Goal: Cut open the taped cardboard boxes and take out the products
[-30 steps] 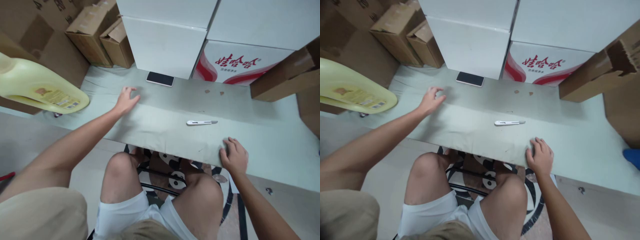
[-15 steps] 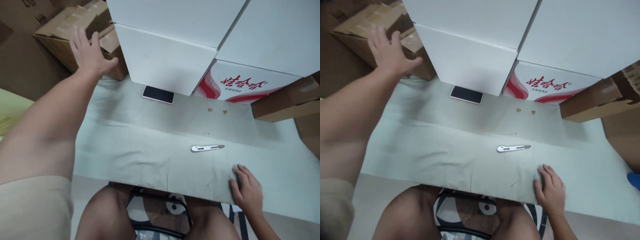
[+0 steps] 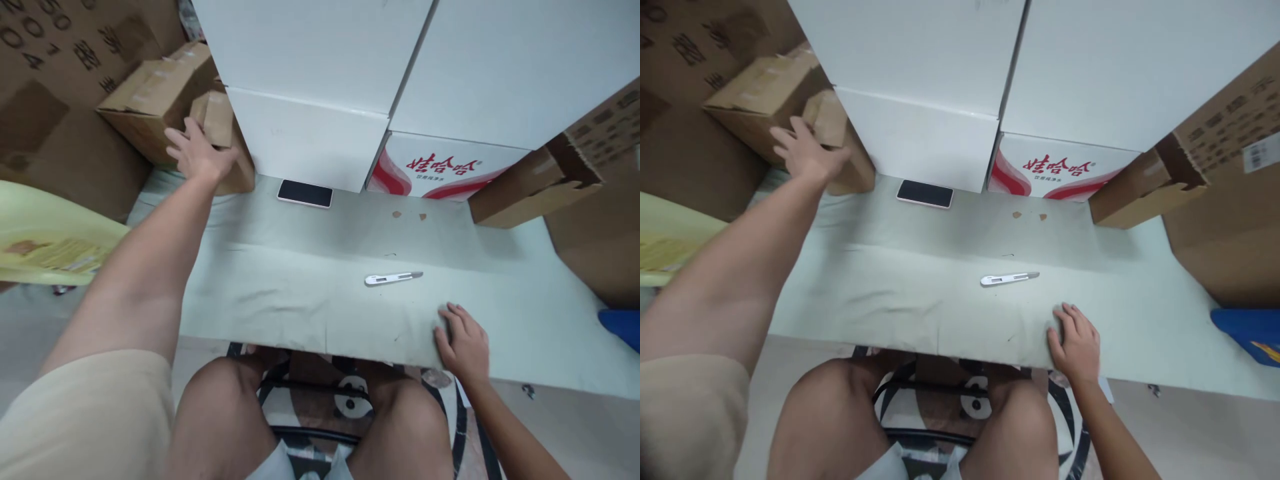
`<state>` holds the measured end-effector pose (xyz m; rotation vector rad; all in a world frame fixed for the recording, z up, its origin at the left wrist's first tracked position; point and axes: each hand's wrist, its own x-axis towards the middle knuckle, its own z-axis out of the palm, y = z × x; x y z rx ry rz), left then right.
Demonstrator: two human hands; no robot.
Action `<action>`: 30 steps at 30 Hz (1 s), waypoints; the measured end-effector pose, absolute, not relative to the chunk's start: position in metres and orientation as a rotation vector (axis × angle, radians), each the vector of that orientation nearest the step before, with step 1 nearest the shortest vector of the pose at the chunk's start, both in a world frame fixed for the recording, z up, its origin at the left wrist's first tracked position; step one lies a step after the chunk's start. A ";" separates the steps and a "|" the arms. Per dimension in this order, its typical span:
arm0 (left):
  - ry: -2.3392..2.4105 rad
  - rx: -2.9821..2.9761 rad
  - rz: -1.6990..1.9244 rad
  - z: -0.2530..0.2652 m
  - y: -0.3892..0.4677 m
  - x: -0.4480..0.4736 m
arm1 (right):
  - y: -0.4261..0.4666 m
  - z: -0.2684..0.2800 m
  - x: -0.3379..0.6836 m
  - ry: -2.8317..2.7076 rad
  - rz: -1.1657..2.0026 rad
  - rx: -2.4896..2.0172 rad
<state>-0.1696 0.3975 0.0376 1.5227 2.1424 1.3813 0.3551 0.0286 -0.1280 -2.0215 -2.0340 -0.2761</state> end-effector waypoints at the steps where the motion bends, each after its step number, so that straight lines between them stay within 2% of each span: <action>1: 2.190 1.444 1.349 0.038 0.384 -0.168 | 0.029 -0.128 0.354 -2.023 -0.264 -2.036; 3: 2.288 1.334 1.271 0.039 0.349 -0.165 | 0.030 -0.127 0.352 -1.995 -0.244 -2.063; 9: 2.252 1.668 1.239 0.028 0.221 -0.186 | 0.029 -0.121 0.354 -1.988 -0.164 -2.086; 16: 1.715 2.086 1.241 0.002 0.106 -0.200 | 0.029 -0.114 0.354 -1.916 -0.094 -2.107; 20: 1.436 2.203 1.207 -0.023 0.089 -0.159 | 0.029 -0.114 0.353 -1.874 -0.015 -2.125; 26: 1.077 2.135 1.334 -0.052 0.121 -0.112 | 0.029 -0.113 0.352 -1.848 0.012 -2.119; 30: 1.117 1.964 1.525 -0.060 0.130 -0.093 | 0.030 -0.113 0.352 -1.843 -0.004 -2.122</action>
